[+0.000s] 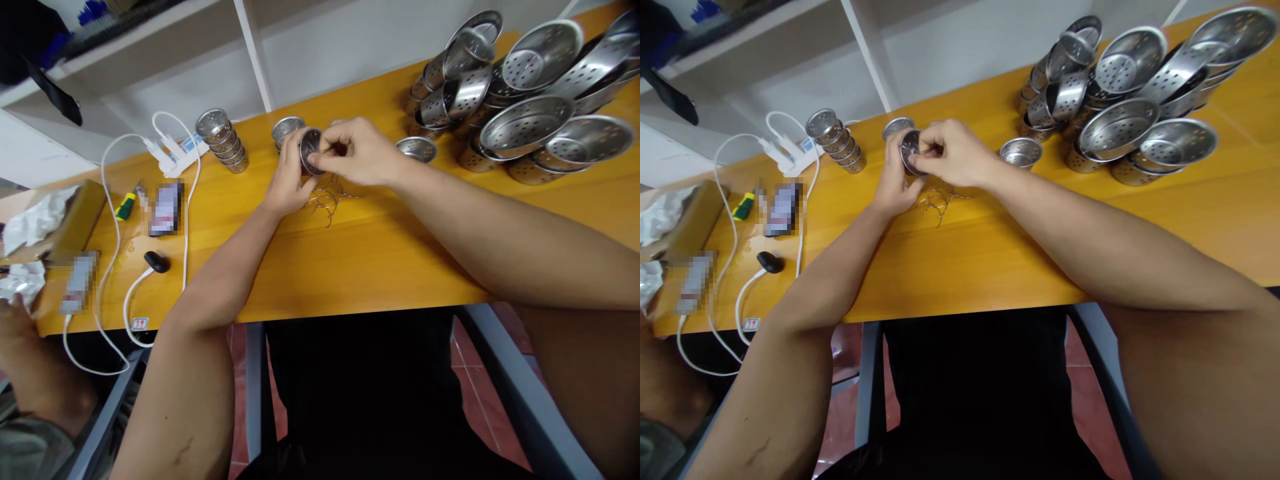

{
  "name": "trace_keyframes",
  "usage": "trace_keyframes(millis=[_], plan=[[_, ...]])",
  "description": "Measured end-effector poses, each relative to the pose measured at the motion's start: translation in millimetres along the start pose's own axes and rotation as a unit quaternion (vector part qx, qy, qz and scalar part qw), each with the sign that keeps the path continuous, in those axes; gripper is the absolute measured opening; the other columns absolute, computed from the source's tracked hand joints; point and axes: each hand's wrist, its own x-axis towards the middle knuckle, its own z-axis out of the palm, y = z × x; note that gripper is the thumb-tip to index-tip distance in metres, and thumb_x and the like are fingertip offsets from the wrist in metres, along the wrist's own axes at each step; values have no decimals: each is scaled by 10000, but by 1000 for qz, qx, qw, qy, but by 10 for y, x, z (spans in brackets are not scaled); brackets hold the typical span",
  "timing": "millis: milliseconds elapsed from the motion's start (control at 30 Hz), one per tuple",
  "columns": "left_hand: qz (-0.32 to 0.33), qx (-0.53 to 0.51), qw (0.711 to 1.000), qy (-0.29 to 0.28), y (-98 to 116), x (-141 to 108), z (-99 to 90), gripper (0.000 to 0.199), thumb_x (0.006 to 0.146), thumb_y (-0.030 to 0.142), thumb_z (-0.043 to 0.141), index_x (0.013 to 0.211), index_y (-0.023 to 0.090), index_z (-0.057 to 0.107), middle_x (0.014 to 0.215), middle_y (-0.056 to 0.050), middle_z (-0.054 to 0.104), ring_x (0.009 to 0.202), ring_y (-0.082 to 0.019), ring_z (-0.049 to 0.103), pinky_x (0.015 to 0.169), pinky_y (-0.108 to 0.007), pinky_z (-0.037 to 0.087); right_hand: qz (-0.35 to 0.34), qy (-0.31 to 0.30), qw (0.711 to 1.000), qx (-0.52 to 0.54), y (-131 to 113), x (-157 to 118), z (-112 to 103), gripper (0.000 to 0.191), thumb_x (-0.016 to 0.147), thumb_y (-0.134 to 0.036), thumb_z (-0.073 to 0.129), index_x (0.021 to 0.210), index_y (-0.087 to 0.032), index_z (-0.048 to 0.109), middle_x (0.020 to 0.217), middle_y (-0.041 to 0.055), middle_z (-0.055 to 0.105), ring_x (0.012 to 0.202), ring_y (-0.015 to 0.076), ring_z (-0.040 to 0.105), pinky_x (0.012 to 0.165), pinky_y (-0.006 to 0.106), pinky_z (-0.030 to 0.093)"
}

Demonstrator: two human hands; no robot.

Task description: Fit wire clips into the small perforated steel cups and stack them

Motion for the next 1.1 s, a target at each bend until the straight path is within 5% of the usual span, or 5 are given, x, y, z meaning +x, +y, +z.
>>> trace_keyframes(millis=[300, 467, 700, 933, 1100], plan=[[-16, -9, 1000, -11, 55, 26, -90, 846, 1034, 724, 833, 1732, 406, 475, 1822, -95, 549, 1849, -419, 482, 1647, -676, 275, 21, 4, 989, 149, -100, 14, -93, 702, 950, -947, 855, 780, -313, 606, 808, 49, 645, 886, 308, 604, 891, 517, 574], [-50, 26, 995, 87, 181, 35, -258, 1017, 905, 924, 899, 1675, 370, 533, 1808, -139, 517, 1877, -467, 371, 1658, -671, 229, 9, 18, 962, 273, -217, -39, -301, 760, 863, -1002, 878, 781, -299, 601, 776, 29, 618, 751, 244, 533, 745, 429, 465], [-105, -36, 950, 293, -223, 132, -324, 1120, 813, 1177, 680, 1590, 420, 398, 1725, -107, 568, 1660, -336, 594, 1564, -562, 428, -53, -263, 963, -22, 207, -46, -163, 521, 998, -767, 885, 874, -268, 799, 826, 18, 757, 732, 237, 646, 734, 396, 487], [-168, -150, 951, 212, -605, 209, -351, 1258, 744, 1183, 747, 1706, 437, 429, 1719, -99, 700, 1790, -347, 573, 1565, -561, 438, -7, 15, 998, -57, 608, 17, 227, 587, 1132, -752, 776, 1446, -259, 823, 1496, 190, 815, 1384, 492, 777, 1263, 709, 618], [-155, -157, 957, 189, -576, 186, -303, 1073, 819, 1109, 791, 1566, 359, 613, 1625, -143, 782, 1759, -366, 644, 1549, -579, 485, -39, 24, 996, 70, 821, 150, 519, 1005, 999, -808, 905, 1825, -340, 577, 1876, 138, 581, 1721, 518, 567, 1431, 810, 492]])
